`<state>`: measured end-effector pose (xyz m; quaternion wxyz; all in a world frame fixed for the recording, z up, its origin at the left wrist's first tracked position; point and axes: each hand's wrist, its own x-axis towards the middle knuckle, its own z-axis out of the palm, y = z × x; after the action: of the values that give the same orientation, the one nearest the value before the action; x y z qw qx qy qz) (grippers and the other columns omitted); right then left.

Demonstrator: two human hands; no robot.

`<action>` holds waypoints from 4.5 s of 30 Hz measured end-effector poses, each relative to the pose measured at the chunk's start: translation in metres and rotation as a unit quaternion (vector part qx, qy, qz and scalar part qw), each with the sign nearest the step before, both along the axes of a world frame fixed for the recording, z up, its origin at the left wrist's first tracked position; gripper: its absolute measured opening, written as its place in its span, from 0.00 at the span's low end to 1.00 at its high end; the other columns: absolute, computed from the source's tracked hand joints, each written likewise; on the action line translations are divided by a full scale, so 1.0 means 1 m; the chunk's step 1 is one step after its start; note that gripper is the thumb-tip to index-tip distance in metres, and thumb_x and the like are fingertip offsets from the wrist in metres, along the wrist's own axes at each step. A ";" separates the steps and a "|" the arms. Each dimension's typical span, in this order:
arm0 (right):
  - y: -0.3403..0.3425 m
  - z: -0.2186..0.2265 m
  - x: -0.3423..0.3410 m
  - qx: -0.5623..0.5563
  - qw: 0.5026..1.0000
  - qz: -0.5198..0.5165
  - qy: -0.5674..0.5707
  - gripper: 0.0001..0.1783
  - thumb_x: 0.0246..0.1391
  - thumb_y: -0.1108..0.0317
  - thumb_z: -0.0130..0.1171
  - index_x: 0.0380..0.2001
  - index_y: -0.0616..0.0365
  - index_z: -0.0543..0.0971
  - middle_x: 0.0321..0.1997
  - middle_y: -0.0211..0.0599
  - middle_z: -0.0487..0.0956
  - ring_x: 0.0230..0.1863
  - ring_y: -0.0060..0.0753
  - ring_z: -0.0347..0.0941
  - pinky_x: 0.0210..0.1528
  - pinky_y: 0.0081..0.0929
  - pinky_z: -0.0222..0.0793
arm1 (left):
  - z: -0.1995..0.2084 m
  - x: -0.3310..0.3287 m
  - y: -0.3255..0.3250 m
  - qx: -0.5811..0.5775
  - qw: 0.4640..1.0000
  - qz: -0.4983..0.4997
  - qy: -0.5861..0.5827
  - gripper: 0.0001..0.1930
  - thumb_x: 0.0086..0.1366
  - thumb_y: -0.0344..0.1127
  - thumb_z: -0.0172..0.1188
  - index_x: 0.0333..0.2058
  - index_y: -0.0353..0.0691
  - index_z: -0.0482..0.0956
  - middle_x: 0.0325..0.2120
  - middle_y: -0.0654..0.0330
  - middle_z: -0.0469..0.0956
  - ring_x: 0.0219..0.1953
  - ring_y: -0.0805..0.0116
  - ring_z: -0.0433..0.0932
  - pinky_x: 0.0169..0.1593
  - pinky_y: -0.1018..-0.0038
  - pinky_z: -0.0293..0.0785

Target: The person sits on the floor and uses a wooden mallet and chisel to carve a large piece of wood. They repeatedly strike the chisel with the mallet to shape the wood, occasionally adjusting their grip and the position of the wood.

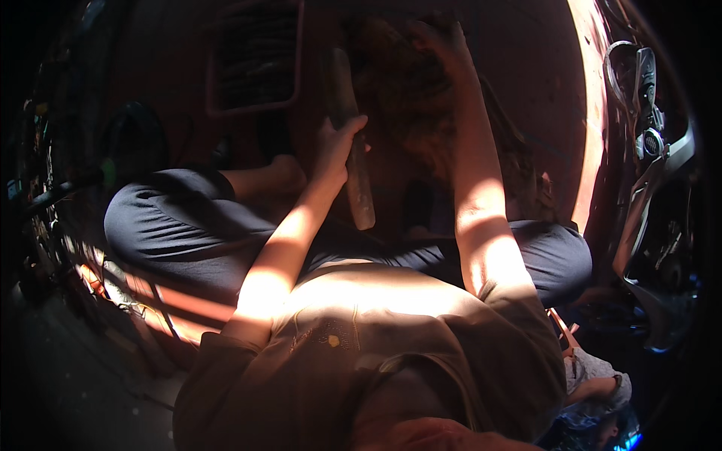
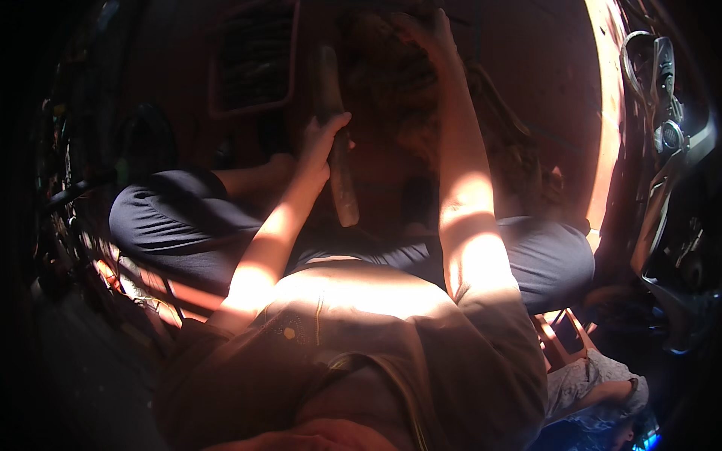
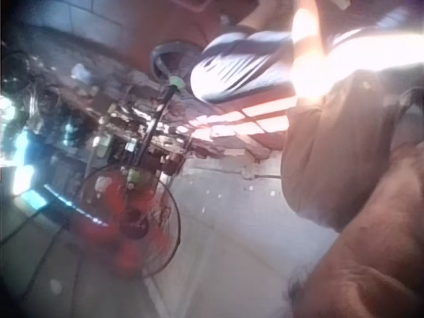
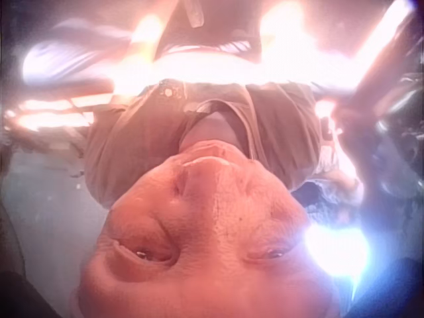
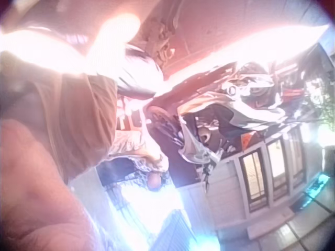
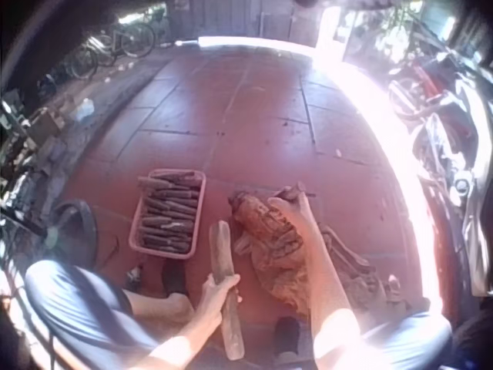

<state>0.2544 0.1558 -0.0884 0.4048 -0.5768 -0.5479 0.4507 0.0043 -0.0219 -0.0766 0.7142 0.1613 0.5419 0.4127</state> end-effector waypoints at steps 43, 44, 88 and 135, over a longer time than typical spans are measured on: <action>-0.047 0.096 0.087 -0.138 0.982 0.123 -0.042 0.21 0.51 0.59 0.69 0.43 0.62 0.80 0.39 0.34 0.80 0.37 0.27 0.79 0.42 0.26 0.80 | -0.131 -0.014 0.009 -0.047 0.965 -0.059 0.250 0.32 0.47 0.29 0.69 0.53 0.33 0.71 0.46 0.50 0.76 0.50 0.55 0.76 0.51 0.60 0.73; -0.039 0.083 0.077 -0.135 0.979 0.151 -0.020 0.21 0.52 0.59 0.69 0.44 0.62 0.79 0.39 0.33 0.80 0.37 0.26 0.79 0.43 0.26 0.79 | -0.144 -0.033 0.004 -0.025 0.950 -0.072 0.304 0.32 0.47 0.31 0.70 0.52 0.32 0.71 0.45 0.50 0.77 0.49 0.54 0.77 0.51 0.60 0.74; -0.004 0.145 0.024 0.095 0.928 0.164 -0.320 0.16 0.62 0.56 0.55 0.46 0.54 0.78 0.42 0.44 0.83 0.46 0.44 0.80 0.47 0.39 0.72 | 0.022 0.011 0.155 0.302 0.945 -0.081 0.094 0.13 0.60 0.33 0.65 0.41 0.34 0.76 0.32 0.57 0.78 0.28 0.63 0.82 0.32 0.74 0.82; -0.071 -0.007 0.023 0.017 0.912 -0.207 -0.353 0.18 0.58 0.50 0.52 0.44 0.44 0.81 0.43 0.46 0.83 0.48 0.54 0.78 0.50 0.48 0.72 | -0.061 0.010 0.186 0.170 0.978 -0.122 -0.010 0.15 0.59 0.38 0.66 0.40 0.36 0.77 0.29 0.53 0.81 0.30 0.60 0.83 0.37 0.66 0.83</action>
<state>0.2770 0.0845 -0.0952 0.2786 -0.7918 -0.5312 0.1150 0.0145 0.1645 -0.1378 0.7269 0.3414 0.4324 0.4099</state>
